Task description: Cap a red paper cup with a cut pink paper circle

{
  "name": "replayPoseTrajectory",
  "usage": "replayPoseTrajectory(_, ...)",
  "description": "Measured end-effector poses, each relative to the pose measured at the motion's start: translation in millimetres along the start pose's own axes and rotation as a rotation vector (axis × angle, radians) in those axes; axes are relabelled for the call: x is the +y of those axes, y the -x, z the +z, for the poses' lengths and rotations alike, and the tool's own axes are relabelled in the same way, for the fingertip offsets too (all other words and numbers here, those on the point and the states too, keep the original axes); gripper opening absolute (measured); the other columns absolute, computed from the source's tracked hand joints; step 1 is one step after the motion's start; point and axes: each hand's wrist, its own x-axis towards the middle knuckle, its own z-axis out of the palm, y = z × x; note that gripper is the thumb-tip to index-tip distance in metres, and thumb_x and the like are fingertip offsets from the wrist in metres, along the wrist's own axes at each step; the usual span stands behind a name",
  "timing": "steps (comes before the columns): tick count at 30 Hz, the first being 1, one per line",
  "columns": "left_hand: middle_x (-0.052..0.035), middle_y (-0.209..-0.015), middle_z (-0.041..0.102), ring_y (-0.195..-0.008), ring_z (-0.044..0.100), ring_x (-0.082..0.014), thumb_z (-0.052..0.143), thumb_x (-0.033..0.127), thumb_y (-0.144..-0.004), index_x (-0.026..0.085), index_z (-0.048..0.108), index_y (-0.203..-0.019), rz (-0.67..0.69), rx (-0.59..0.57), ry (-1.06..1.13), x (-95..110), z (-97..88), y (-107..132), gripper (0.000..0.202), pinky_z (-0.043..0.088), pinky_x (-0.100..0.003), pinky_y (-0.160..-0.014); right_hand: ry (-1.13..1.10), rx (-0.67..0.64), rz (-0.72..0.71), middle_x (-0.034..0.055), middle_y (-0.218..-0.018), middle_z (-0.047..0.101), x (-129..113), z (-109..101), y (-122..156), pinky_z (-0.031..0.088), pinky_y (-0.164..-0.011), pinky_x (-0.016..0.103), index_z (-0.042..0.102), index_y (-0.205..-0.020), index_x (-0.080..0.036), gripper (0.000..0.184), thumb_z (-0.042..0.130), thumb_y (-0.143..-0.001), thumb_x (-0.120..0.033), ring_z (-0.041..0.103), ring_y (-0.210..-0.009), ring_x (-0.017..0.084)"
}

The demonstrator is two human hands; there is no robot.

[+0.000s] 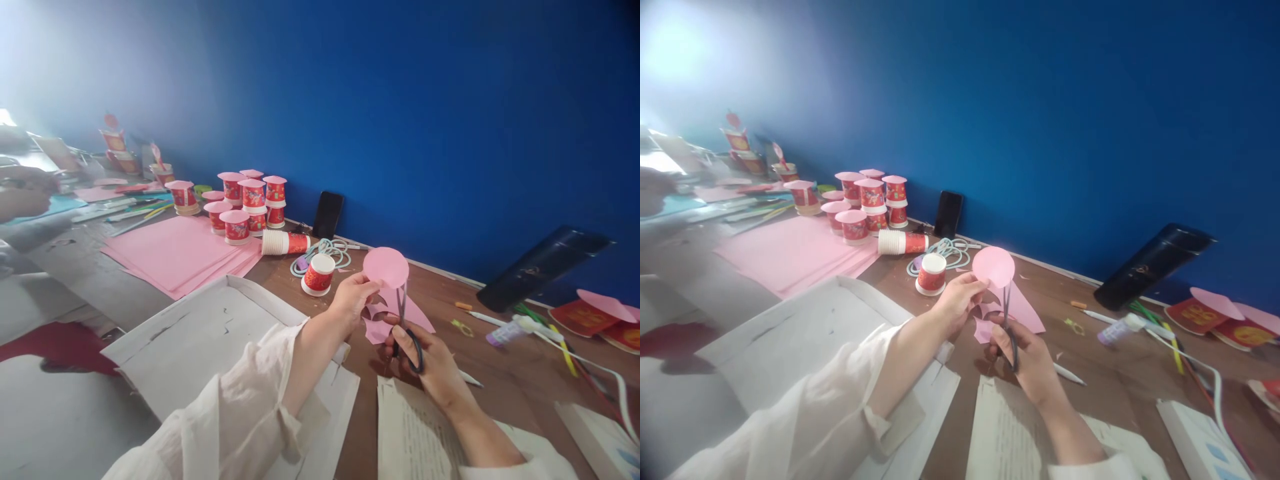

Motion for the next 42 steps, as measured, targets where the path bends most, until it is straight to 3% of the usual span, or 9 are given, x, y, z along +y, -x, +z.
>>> replayPoseTrajectory(4, 0.0019, -0.062, 0.058, -0.052, 0.042, -0.0045, 0.078, 0.023, -0.064, 0.015, 0.059, -0.069, 0.001, 0.067, -0.051, 0, 2.8, 3, 0.022, 0.032, -0.020, -0.055, 0.034, -0.058, -0.011, 0.0035, -0.070, 0.067, -2, 9, 1, 0.030, -0.041, 0.023, 0.070, -0.120, -0.016, 0.073, 0.068, -0.072, -0.071, 0.049, -0.048, 0.011)
replayPoseTrajectory(9, 0.0001, -0.061, 0.060, -0.055, 0.050, -0.0061, 0.076, 0.024, -0.068, 0.015, 0.058, -0.067, -0.021, 0.058, -0.036, -2, 5.9, 5, 0.020, 0.036, -0.019, -0.057, -0.022, 0.049, -0.037, 0.0008, -0.061, 0.062, -7, 21, 5, 0.042, -0.048, 0.025, 0.071, -0.115, -0.012, 0.070, 0.071, -0.072, -0.067, 0.054, -0.053, 0.014)
replayPoseTrajectory(13, 0.0007, -0.059, 0.058, -0.051, 0.048, -0.0059, 0.078, 0.023, -0.066, 0.015, 0.057, -0.066, -0.050, 0.059, -0.019, -9, 6.6, 2, 0.023, 0.035, -0.018, -0.051, -0.081, 0.078, -0.035, 0.0002, -0.058, 0.060, -12, 26, 6, 0.044, -0.046, 0.027, 0.073, -0.111, -0.013, 0.068, 0.074, -0.069, -0.066, 0.054, -0.050, 0.015)
replayPoseTrajectory(20, -0.0010, -0.062, 0.062, -0.048, 0.047, -0.0066, 0.081, 0.027, -0.064, 0.016, 0.057, -0.068, -0.111, 0.044, -0.001, -12, 8.7, 5, 0.027, 0.039, -0.019, -0.046, -0.023, 0.075, -0.058, 0.0036, -0.063, 0.066, -11, 19, 0, 0.050, -0.051, 0.027, 0.075, -0.107, -0.014, 0.063, 0.074, -0.070, -0.065, 0.062, -0.057, 0.018)
replayPoseTrajectory(25, -0.0014, -0.060, 0.061, -0.048, 0.049, -0.0065, 0.081, 0.024, -0.066, 0.016, 0.056, -0.067, -0.125, 0.041, 0.041, -12, 10.6, 8, 0.027, 0.044, -0.020, -0.050, 0.016, 0.093, -0.055, 0.0027, -0.060, 0.065, -11, 19, 0, 0.049, -0.050, 0.027, 0.074, -0.109, -0.013, 0.063, 0.069, -0.074, -0.066, 0.059, -0.053, 0.017)
replayPoseTrajectory(42, 0.0007, -0.059, 0.058, -0.047, 0.045, -0.0047, 0.082, 0.028, -0.062, 0.016, 0.054, -0.065, -0.120, 0.038, 0.042, -14, 9.4, 8, 0.030, 0.035, -0.018, -0.049, 0.146, 0.095, -0.136, 0.0001, -0.055, 0.060, -7, 19, -3, 0.045, -0.050, 0.025, 0.075, -0.093, -0.016, 0.053, 0.063, -0.079, -0.066, 0.054, -0.051, 0.015)
